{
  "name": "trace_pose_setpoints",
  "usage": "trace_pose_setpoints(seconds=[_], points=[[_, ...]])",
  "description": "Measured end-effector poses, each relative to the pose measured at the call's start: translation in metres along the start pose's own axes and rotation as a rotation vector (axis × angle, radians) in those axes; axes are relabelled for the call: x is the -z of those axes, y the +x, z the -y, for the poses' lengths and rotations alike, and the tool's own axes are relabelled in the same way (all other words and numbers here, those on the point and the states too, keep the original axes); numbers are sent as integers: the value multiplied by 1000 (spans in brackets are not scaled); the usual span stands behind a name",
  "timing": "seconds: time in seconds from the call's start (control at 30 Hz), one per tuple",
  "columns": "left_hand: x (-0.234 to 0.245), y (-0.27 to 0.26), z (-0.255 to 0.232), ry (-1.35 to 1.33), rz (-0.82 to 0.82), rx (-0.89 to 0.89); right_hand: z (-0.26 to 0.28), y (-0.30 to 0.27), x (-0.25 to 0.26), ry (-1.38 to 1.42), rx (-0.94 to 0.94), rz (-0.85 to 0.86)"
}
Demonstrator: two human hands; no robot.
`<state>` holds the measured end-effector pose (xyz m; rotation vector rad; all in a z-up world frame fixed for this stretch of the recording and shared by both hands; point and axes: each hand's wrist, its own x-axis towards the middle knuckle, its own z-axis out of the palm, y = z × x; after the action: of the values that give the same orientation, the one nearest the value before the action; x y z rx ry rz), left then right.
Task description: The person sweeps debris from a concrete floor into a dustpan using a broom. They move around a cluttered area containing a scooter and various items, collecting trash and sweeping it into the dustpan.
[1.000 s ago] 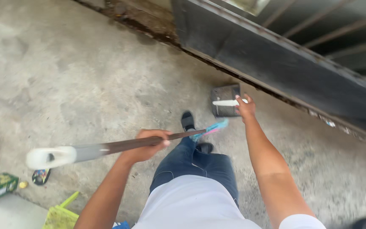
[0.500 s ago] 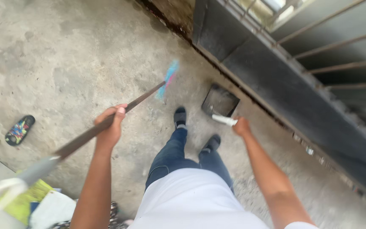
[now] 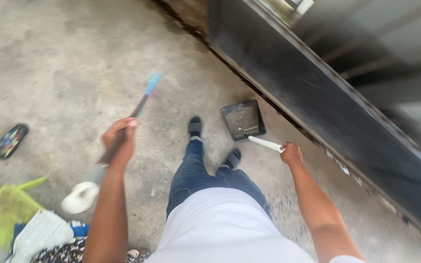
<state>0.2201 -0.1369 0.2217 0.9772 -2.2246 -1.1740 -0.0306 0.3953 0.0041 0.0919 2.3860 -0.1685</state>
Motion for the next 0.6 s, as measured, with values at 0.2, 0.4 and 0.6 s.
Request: trace_pose_setpoints(seconds=[0.2,0.4,0.6], points=[[3,-38,2,78,23,-88,-124,-56,-7,-170,397,-61],[-4,-60,-14,68,29,-25,-162,-87,-9,-261,56,106],[12,-60,-13,149,62,199,-169,-94,-13,-414,-248,117]])
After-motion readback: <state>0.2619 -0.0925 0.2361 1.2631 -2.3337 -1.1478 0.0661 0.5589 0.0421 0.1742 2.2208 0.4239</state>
